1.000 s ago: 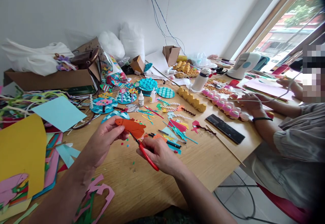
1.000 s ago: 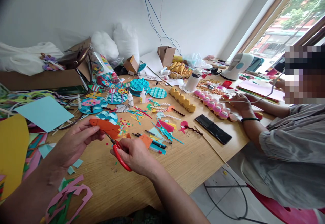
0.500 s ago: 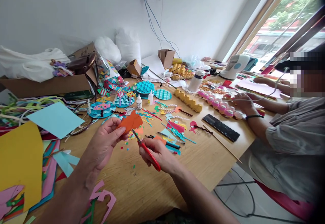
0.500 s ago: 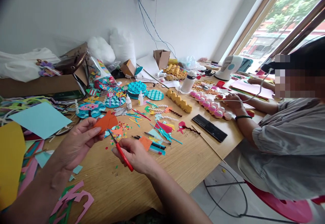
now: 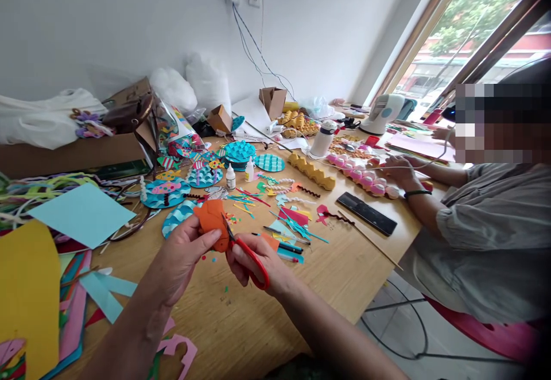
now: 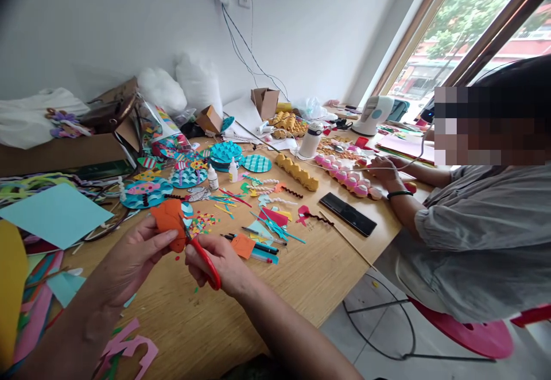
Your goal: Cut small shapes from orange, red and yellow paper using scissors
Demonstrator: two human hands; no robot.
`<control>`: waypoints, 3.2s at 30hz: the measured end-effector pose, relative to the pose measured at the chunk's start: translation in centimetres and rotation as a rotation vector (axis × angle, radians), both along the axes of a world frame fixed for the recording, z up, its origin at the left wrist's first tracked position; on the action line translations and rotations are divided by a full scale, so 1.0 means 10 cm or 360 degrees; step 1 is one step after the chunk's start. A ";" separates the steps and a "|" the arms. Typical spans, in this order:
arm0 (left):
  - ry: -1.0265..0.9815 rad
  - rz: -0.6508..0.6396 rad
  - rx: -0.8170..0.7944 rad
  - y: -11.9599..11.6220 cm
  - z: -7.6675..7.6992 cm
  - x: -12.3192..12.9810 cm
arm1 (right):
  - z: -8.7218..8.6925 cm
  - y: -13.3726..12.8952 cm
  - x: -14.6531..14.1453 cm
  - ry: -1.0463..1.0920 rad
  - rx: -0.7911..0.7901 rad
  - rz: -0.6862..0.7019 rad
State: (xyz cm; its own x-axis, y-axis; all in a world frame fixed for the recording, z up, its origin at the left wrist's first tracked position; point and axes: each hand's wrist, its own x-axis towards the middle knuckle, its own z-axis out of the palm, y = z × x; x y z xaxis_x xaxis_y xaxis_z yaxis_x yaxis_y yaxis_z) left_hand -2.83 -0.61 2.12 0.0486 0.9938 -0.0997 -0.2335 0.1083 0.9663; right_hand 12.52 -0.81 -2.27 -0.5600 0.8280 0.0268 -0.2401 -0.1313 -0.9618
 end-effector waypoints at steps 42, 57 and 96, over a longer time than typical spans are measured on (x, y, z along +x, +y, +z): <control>0.0075 0.0202 -0.0023 0.01 -0.05 0.09 | -0.03 0.00 0.06 -0.0131 -0.0066 -0.0038; 0.0058 0.0211 -0.0012 -0.01 -0.05 0.12 | -0.10 0.00 0.07 -0.0140 -0.0008 -0.0016; 0.0146 0.0124 0.0042 -0.01 -0.10 0.07 | -0.15 0.00 0.07 -0.0132 0.0088 0.0021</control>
